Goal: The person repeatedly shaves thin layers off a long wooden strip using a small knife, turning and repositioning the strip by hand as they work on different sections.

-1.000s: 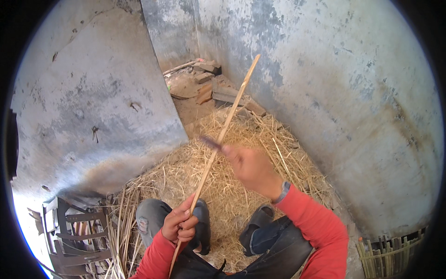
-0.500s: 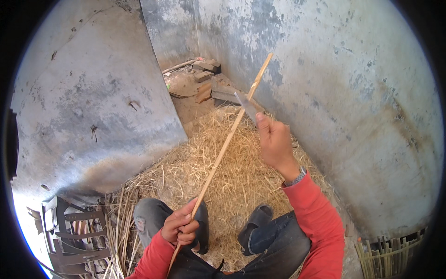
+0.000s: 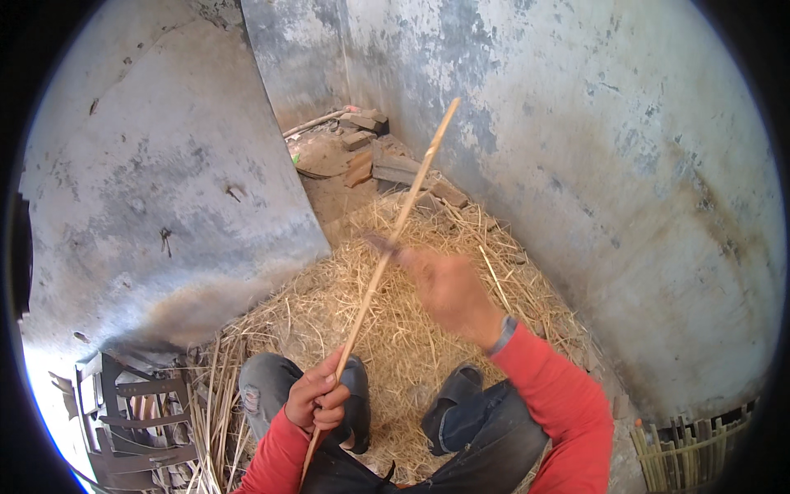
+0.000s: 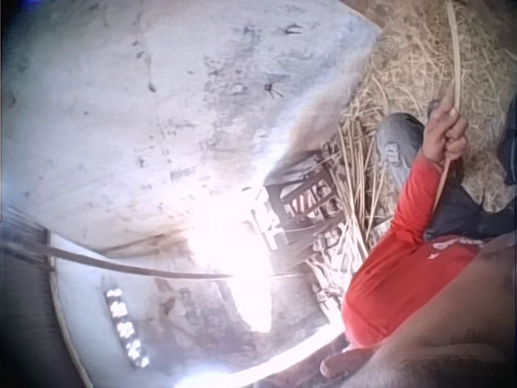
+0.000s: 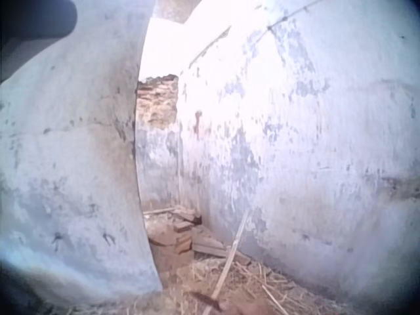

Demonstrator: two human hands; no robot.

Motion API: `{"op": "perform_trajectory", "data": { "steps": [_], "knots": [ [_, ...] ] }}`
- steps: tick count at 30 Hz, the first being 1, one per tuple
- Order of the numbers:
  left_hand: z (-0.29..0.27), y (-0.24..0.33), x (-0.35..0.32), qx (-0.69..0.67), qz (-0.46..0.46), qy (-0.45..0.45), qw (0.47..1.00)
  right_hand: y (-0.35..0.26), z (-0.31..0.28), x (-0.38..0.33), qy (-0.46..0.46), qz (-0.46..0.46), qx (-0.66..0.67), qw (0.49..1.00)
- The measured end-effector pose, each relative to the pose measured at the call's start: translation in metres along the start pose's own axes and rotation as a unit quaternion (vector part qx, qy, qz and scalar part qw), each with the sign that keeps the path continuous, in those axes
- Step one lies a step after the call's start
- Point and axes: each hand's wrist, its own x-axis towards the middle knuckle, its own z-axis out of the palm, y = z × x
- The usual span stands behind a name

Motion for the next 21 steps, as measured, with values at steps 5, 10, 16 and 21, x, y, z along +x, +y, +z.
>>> {"op": "perform_trajectory", "data": {
  "steps": [5,10,16,21],
  "knots": [
    [0.000,0.000,-0.003,0.008,0.024,-0.003,1.000,-0.024,0.005,0.001,-0.075,0.013,-0.023,0.997],
    [-0.002,0.000,0.001,0.001,0.027,-0.010,1.000,-0.022,0.011,-0.010,-0.002,-0.005,-0.027,1.000],
    [-0.002,0.000,-0.003,-0.030,0.040,-0.016,0.999,-0.031,0.027,-0.012,-0.055,-0.046,-0.003,0.997],
    [-0.008,0.001,0.001,-0.076,0.030,-0.046,0.996,-0.034,0.034,-0.030,-0.063,-0.045,-0.023,0.997]
  ]
}}
